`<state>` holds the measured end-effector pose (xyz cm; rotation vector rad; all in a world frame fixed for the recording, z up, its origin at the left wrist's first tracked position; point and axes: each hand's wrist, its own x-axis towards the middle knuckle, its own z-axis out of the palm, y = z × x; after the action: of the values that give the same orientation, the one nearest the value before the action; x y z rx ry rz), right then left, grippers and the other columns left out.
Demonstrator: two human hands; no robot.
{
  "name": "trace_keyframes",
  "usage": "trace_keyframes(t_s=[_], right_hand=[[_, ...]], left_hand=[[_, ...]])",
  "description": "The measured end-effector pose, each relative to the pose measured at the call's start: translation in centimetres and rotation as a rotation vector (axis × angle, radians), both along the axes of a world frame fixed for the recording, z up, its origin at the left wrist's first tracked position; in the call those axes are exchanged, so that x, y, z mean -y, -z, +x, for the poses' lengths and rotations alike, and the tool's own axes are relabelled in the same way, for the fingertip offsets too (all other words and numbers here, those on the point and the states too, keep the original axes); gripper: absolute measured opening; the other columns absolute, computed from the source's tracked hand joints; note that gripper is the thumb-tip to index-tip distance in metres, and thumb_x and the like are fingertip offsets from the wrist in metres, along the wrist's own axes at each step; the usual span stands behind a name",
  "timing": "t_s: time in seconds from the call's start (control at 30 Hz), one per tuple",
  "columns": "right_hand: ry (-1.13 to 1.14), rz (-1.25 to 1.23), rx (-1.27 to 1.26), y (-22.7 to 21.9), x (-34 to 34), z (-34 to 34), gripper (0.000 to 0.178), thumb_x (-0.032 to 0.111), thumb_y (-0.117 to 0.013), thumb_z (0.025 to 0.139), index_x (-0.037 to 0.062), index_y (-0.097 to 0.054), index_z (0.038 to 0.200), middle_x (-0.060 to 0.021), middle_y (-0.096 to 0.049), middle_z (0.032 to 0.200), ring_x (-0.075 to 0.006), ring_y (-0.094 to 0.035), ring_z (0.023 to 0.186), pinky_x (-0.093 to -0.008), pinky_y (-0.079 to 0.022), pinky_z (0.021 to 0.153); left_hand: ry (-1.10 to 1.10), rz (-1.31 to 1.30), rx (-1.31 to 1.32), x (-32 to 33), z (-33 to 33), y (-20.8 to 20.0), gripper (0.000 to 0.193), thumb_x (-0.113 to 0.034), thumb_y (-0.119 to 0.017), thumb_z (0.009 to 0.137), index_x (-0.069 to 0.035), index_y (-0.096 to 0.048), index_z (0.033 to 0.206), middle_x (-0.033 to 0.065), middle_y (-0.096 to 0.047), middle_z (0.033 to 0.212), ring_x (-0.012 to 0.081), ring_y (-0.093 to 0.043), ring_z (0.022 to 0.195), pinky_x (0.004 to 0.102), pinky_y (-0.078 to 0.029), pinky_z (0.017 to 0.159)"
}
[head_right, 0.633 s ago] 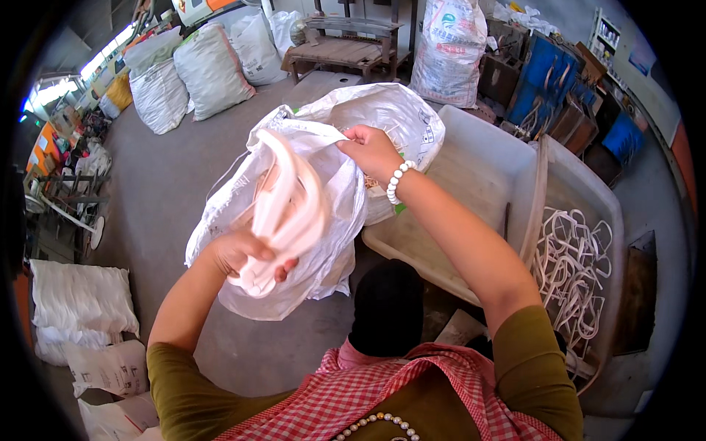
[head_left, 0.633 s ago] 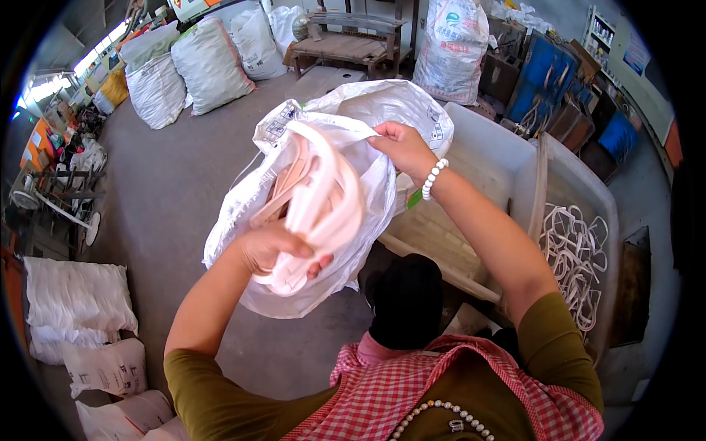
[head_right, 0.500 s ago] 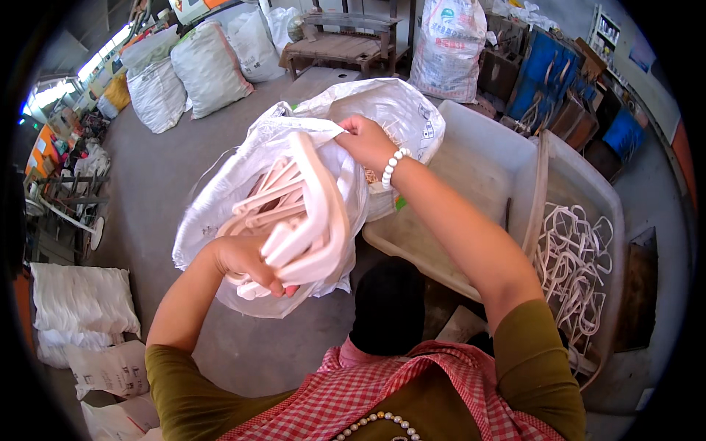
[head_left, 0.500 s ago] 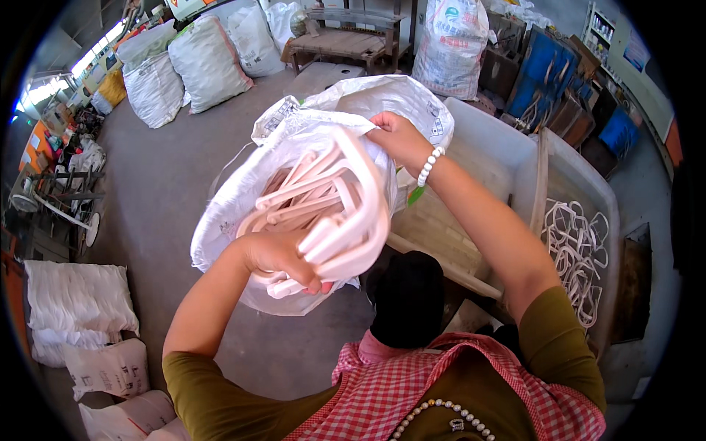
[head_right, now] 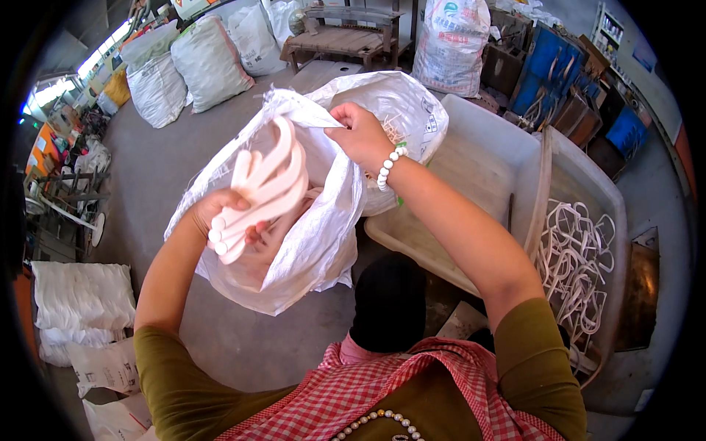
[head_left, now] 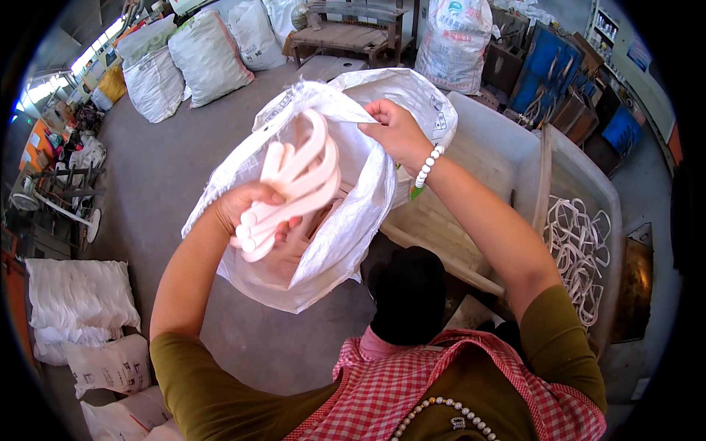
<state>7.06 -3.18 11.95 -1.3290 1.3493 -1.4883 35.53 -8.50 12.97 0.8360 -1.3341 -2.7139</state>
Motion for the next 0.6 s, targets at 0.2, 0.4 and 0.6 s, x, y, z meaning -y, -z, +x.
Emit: trace_keyframes(t_s=[0.2,0.4,0.6], right_hand=[[-0.010,-0.010,-0.049,-0.2,-0.2,-0.1,0.018,0.004,-0.063,0.083,0.0006,-0.055,0.099,-0.0055,-0.063,0.092,-0.0112,-0.059,0.081,-0.0256,-0.047,0.072],[-0.004,-0.104,-0.122,0.0,-0.4,0.6,0.018,0.004,-0.062,0.083,-0.0002,-0.055,0.099,-0.0063,-0.064,0.093,-0.0116,-0.059,0.084,-0.0260,-0.047,0.074],[-0.060,-0.098,-0.182,0.1,-0.6,0.9,0.019,0.002,-0.062,0.084,0.0004,-0.054,0.100,-0.0034,-0.061,0.095,-0.0085,-0.056,0.086,-0.0235,-0.046,0.077]], left_hand=[[-0.140,-0.180,-0.161,0.3,-1.8,-3.2,0.052,-0.017,-0.062,0.075,0.000,-0.047,0.121,0.0149,-0.063,0.086,0.0195,-0.061,0.070,0.0291,-0.052,0.061],[0.096,-1.223,0.654,1.6,-3.8,4.5,0.056,-0.016,-0.068,0.070,0.005,-0.049,0.119,0.0152,-0.065,0.089,0.0197,-0.064,0.077,0.0317,-0.052,0.067],[0.222,-0.557,0.353,0.4,-3.9,7.4,0.043,-0.010,-0.064,0.070,0.005,-0.056,0.110,0.0109,-0.064,0.083,0.0166,-0.059,0.061,0.0272,-0.050,0.060]])
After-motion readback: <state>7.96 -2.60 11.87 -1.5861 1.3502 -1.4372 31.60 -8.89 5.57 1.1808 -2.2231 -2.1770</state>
